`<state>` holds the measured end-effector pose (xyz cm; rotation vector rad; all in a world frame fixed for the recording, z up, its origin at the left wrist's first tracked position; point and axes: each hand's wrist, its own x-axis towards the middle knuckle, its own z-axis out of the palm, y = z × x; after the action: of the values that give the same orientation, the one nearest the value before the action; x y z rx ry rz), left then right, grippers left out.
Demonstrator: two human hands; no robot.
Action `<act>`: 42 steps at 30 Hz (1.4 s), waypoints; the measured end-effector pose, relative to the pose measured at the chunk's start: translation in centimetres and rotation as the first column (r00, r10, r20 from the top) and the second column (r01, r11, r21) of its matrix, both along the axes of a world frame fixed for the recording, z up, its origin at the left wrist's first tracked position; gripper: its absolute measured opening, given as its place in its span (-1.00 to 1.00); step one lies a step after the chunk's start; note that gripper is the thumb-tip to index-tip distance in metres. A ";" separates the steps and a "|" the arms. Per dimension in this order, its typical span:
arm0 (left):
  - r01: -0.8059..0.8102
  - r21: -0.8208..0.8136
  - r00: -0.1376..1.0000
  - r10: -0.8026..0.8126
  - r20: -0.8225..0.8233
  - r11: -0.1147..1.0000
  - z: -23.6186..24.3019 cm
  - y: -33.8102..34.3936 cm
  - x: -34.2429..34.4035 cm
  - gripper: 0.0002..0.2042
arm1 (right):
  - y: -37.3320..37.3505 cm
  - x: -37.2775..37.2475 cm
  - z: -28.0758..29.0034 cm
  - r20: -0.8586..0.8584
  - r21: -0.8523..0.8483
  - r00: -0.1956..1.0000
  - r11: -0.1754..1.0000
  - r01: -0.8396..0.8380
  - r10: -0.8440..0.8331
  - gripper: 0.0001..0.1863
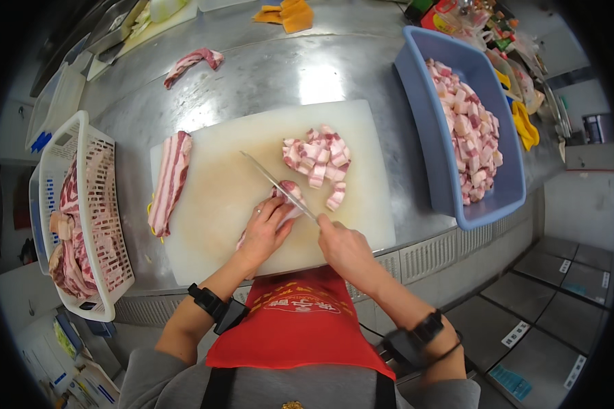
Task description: Cutting raw pork belly into small cubes on a plastic cutting board using a meat cleaver in a kitchen environment.
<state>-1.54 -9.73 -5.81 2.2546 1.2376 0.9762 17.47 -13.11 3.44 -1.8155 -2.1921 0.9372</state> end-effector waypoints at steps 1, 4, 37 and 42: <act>-0.008 -0.002 1.000 0.008 0.007 1.000 0.0 0.0 0.1 -0.67 | 0.3 -0.4 -0.7 0.002 0.000 1.000 1.000 -0.004 0.004 -0.83; -0.010 0.005 1.000 0.010 0.014 1.000 -0.1 -0.1 0.0 -0.67 | 1.0 -0.8 -1.8 0.060 0.096 0.998 0.995 0.000 -0.006 -0.85; -0.053 -0.105 0.998 0.054 0.010 0.993 0.3 -0.9 -1.2 -0.66 | 1.0 0.5 -1.5 -0.058 0.096 0.996 0.994 -0.058 0.064 -0.86; -0.089 -0.143 0.995 0.094 0.024 0.986 0.2 -2.2 -1.8 -0.63 | -1.6 2.8 2.2 0.012 0.073 1.000 0.997 -0.029 0.028 -0.85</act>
<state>-3.37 -11.93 -5.61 2.0831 1.3630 0.9209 20.22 -14.73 5.66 -1.7659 -2.2330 0.8434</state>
